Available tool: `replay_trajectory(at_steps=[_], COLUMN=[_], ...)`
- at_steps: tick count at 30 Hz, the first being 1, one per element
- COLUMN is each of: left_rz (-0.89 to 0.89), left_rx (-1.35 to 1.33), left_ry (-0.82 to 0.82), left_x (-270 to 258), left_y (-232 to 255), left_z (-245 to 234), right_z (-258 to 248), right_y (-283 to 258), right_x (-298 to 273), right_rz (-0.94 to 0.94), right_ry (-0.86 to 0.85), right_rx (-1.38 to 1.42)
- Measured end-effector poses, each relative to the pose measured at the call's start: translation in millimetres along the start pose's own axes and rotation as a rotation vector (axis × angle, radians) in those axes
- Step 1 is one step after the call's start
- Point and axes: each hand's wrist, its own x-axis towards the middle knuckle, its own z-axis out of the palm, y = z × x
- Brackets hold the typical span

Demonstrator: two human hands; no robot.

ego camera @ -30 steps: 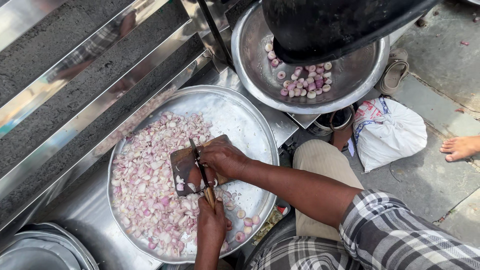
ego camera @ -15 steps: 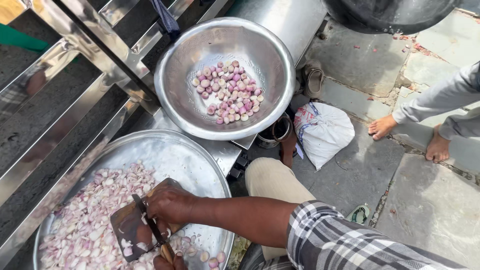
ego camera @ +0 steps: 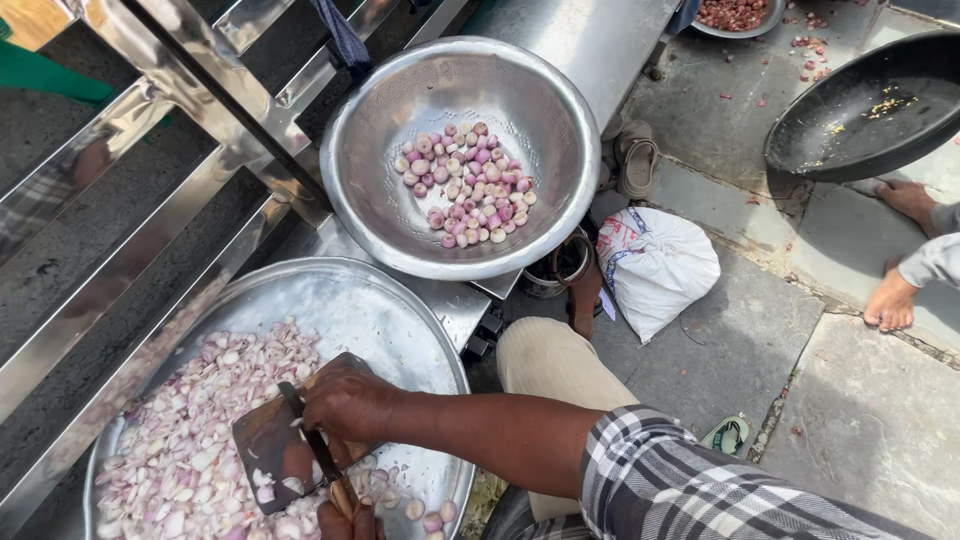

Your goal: The person uses a knife to chop small onions on a wooden board placed inside a large metal tray, repeatedly picking up onions from a separate bowl and adding the chopped pieces to the tray.

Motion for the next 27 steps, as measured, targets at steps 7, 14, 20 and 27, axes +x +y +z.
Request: replay_trajectory(at_steps=[7,14,20,27], left_rz=[0.093,0.04,0.07,0.043], left_rx=[-0.164,-0.16,-0.221,-0.37], left_ry=[-0.192,-0.228,-0.293,-0.317], left_x=[-29.9,-42.5,-41.7,-39.7], left_y=[22.6,40.8,38.3,38.5], left_z=[-9.3,-17.3,-12.1,-9.6], right_z=[-14.2,-18.3,-14.5,-13.5], right_y=[-2.0,-9.3,-8.8,-5.0], right_x=[5.9,12.0,11.6,7.0], right_rz=[0.065,0.114,0.129,0.15], right_ry=[-0.082,-0.127,-0.153,-0.146], right_rx=[0.023,-0.023,-0.061,-0.064])
